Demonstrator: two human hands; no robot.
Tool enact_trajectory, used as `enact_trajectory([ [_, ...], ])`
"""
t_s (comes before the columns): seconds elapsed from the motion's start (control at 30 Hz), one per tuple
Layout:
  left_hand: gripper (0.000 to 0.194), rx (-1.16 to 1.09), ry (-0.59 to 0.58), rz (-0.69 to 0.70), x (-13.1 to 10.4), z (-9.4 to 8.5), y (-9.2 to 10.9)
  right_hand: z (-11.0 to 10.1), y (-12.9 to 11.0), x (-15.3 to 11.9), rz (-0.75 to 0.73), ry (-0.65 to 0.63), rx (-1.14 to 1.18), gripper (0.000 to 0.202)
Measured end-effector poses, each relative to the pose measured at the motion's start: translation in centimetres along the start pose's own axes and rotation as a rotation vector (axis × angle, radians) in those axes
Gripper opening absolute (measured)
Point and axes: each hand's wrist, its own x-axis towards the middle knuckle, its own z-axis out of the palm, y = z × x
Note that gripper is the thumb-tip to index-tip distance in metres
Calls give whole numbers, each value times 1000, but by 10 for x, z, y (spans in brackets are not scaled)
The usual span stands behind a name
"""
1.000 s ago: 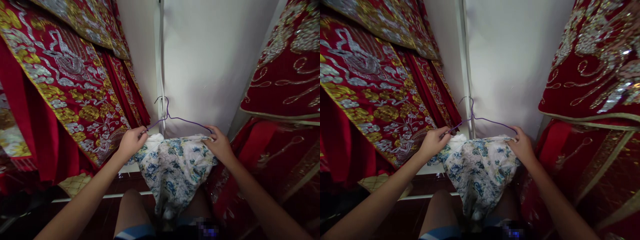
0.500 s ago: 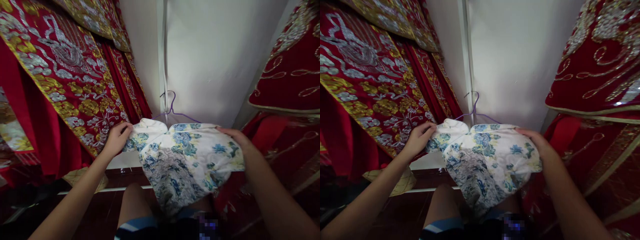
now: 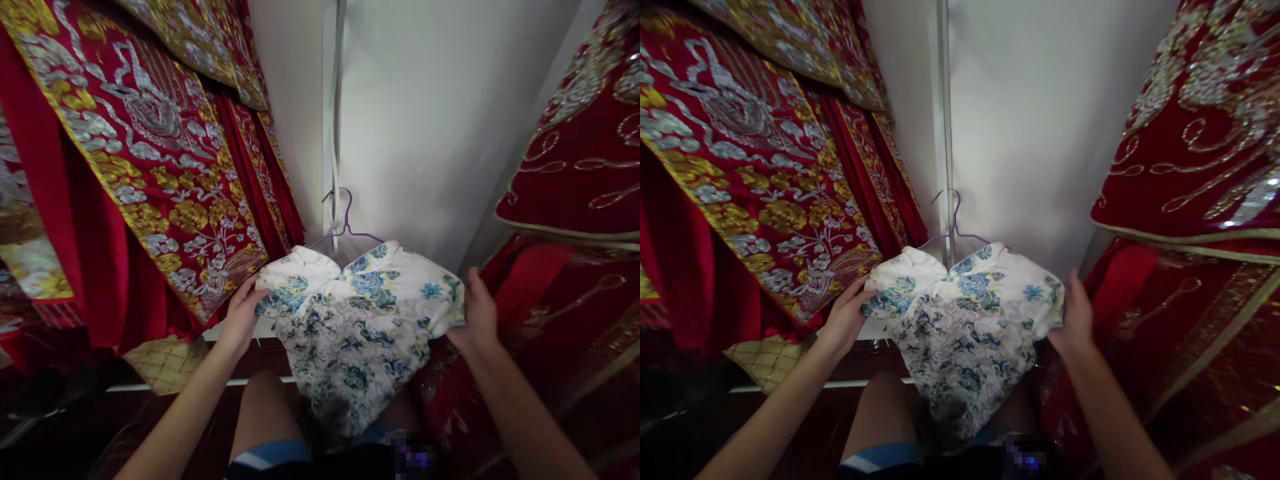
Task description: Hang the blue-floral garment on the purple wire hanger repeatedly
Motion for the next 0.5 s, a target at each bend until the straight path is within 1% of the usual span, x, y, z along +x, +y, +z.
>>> enact_trajectory([
  [0.03,61,-22,-9,10,-4,3,2,-4,-3,-3,48,42,77,62],
  [0.07,60,-41,-26,35,-7,6,5,-6,-6,-4,102,96,155,52],
  [0.13,58,-64,-74,113,-9,15,14,-6,-13,-3,175,211,278,35],
  [0.2,59,-44,-117,220,-6,24,25,-1,-23,4,178,322,387,28],
  [0.27,68,47,-141,357,1,31,36,6,-32,7,155,424,498,21],
  [0.33,82,239,-150,546,5,36,44,11,-40,1,126,501,584,19],
  [0.37,88,377,-149,655,5,39,47,13,-42,-8,108,545,613,19],
  [0.43,94,683,-163,866,2,44,48,16,-42,-38,64,636,634,20],
  [0.47,96,821,-178,944,-1,48,46,18,-40,-58,38,708,626,20],
  [0.5,97,928,-204,998,-5,51,41,21,-37,-79,25,719,596,19],
])
